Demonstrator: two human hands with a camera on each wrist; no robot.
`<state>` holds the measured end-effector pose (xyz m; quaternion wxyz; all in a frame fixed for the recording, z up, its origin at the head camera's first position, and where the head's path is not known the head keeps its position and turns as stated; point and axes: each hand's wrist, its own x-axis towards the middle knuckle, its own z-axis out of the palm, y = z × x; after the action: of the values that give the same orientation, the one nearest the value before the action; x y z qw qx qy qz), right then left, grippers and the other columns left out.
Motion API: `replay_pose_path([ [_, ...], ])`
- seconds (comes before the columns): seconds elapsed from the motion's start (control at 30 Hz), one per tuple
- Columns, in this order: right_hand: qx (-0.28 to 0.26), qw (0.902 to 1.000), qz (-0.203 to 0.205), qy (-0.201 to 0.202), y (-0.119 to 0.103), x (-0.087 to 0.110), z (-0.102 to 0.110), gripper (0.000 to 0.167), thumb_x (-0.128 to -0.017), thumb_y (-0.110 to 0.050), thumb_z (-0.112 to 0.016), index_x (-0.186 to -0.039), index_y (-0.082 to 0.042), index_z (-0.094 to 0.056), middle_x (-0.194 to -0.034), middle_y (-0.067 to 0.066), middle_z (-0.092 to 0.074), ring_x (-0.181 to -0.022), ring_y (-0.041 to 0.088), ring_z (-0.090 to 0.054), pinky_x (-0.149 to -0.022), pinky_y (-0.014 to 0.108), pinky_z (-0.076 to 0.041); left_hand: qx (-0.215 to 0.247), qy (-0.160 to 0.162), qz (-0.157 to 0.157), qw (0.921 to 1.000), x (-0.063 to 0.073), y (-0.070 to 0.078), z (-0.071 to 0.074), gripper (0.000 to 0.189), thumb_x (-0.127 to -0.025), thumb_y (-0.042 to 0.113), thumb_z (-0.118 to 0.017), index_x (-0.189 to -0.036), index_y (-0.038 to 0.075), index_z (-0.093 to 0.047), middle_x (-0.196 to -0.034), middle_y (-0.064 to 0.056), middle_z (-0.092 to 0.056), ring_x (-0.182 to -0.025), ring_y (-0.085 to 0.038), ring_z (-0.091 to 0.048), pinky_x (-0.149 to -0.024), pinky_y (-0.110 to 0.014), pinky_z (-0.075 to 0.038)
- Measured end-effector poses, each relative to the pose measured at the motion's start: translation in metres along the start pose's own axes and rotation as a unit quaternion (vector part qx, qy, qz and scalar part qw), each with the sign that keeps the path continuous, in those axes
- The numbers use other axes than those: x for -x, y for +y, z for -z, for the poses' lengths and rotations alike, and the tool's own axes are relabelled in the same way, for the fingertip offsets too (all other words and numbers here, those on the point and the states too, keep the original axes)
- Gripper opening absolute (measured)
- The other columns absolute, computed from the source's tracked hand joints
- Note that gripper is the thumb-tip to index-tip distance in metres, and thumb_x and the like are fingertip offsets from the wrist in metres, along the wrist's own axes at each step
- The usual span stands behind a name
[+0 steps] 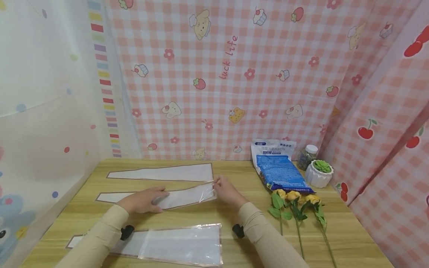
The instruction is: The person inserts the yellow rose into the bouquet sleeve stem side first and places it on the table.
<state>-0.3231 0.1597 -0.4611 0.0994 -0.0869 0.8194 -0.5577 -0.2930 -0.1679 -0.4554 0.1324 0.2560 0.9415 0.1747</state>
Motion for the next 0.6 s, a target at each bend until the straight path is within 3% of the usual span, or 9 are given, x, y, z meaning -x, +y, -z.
replay_pose_path([
  [0.2,0.005,0.9985,0.025,0.048,0.002,-0.002,-0.009,0.023,-0.1,0.005,-0.05,-0.11,-0.003,-0.031,-0.079,0.008,-0.058,-0.06,0.012,-0.049,-0.052,0.022,-0.041,0.004,0.001,0.003,1.0,0.001,0.001,0.001,0.063,-0.093,0.028,-0.075,-0.146,0.003,-0.053,-0.158,-0.024,-0.036,-0.146,-0.044,-0.031,-0.116,-0.057,-0.029],
  [0.43,0.021,0.9926,0.062,0.102,-0.004,0.0,-0.011,0.014,-0.092,0.015,-0.056,-0.09,0.001,-0.054,-0.075,0.005,-0.06,-0.062,0.01,-0.051,-0.051,0.021,-0.041,0.008,0.0,0.004,1.0,0.001,0.005,0.003,0.062,-0.094,0.028,-0.073,-0.147,0.003,-0.052,-0.158,-0.025,-0.034,-0.147,-0.045,-0.029,-0.116,-0.058,-0.028],
  [0.6,0.023,0.9949,0.046,0.087,-0.01,0.004,-0.008,0.017,-0.095,0.009,-0.059,-0.11,0.008,-0.067,-0.088,0.009,-0.067,-0.07,0.013,-0.055,-0.055,0.025,-0.05,0.006,-0.004,0.006,1.0,0.003,0.004,0.003,0.063,-0.093,0.028,-0.074,-0.147,0.003,-0.052,-0.158,-0.025,-0.034,-0.147,-0.045,-0.029,-0.116,-0.058,-0.028],
])
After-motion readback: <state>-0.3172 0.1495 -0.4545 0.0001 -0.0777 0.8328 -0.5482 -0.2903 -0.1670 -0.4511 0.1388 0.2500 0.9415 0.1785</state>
